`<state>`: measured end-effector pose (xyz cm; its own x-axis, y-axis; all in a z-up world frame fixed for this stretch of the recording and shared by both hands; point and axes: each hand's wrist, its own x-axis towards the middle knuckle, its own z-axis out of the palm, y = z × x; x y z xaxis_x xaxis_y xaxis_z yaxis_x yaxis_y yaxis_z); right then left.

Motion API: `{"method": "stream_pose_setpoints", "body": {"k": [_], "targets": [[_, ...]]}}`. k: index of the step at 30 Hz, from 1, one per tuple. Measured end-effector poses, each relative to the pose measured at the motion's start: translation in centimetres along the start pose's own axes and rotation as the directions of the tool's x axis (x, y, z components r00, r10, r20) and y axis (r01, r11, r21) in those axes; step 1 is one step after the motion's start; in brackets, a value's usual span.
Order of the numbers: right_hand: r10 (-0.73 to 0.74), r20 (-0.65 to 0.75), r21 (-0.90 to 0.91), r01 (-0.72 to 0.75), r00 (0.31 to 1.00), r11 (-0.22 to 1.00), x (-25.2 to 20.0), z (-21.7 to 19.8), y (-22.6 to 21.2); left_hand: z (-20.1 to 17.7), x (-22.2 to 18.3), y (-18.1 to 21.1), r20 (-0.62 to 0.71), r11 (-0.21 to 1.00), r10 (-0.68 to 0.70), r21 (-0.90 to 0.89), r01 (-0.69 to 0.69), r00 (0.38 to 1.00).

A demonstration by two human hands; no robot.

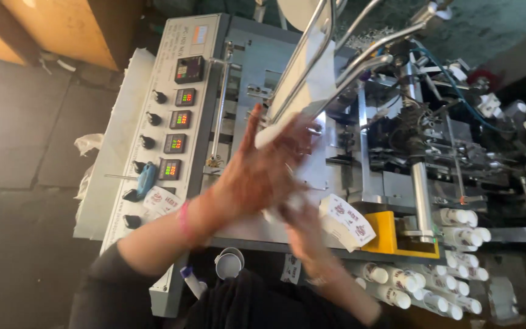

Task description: The operator loads stacks of paper cups and labeling sleeves into an industrial packaging machine.

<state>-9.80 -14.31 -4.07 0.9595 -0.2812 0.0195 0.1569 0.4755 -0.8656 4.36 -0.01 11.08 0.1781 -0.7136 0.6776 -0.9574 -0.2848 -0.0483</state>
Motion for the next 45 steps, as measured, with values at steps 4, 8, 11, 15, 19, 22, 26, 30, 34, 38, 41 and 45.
{"method": "stream_pose_setpoints", "body": {"k": [4,8,11,15,19,22,26,30,34,38,41,45], "targets": [[0.192,-0.156,-0.090,-0.208,0.969,0.974,2.0,-4.1,10.4,14.1,-7.6,-4.7,0.361,0.900,-0.226,-0.278,0.336,0.905],[0.192,-0.059,-0.046,-0.195,0.980,0.980,1.4,-3.2,9.5,13.6,-7.8,-4.4,0.349,0.903,-0.245,-0.258,0.344,0.905],[0.193,-0.056,-0.048,-0.196,0.980,0.979,1.6,-3.0,8.8,13.9,-8.4,-4.3,0.304,0.894,-0.271,-0.272,0.356,0.913],[0.186,-0.099,-0.129,-0.198,0.978,0.972,1.7,-3.6,6.3,17.5,-12.8,-7.1,0.150,0.924,-0.218,-0.288,0.253,0.964],[0.014,0.009,-0.532,-0.007,1.000,0.847,2.0,-0.5,-5.6,7.4,-9.8,-7.4,0.156,0.768,-0.406,-0.476,0.428,0.901],[-0.366,0.373,-0.851,0.471,0.853,0.232,2.9,3.0,-16.3,2.4,-9.2,-6.4,0.224,0.432,-0.603,-0.715,0.550,0.765],[-0.527,0.656,-0.753,0.416,0.540,-0.510,7.3,7.8,-27.5,2.6,-10.7,-5.2,0.213,0.440,-0.616,-0.705,0.556,0.758],[-0.430,0.817,-0.503,0.112,0.385,-0.857,13.9,11.1,-30.0,3.2,-11.5,-3.8,0.240,0.402,-0.635,-0.709,0.580,0.734],[-0.283,0.782,-0.353,0.021,0.556,-0.935,16.9,10.7,-24.4,3.2,-11.9,-3.3,0.217,0.421,-0.627,-0.713,0.560,0.748],[0.129,0.733,-0.340,0.523,0.668,-0.782,12.1,14.1,-25.8,2.6,-12.1,-3.3,0.254,0.435,-0.611,-0.684,0.586,0.750],[0.101,0.828,-0.436,0.746,0.552,-0.503,8.2,13.7,-26.7,2.5,-12.4,-3.4,0.294,0.415,-0.620,-0.663,0.623,0.727],[0.028,0.822,-0.511,0.758,0.569,-0.406,4.6,7.9,-24.9,3.3,-12.5,-3.2,0.290,0.419,-0.610,-0.672,0.611,0.738]]}}
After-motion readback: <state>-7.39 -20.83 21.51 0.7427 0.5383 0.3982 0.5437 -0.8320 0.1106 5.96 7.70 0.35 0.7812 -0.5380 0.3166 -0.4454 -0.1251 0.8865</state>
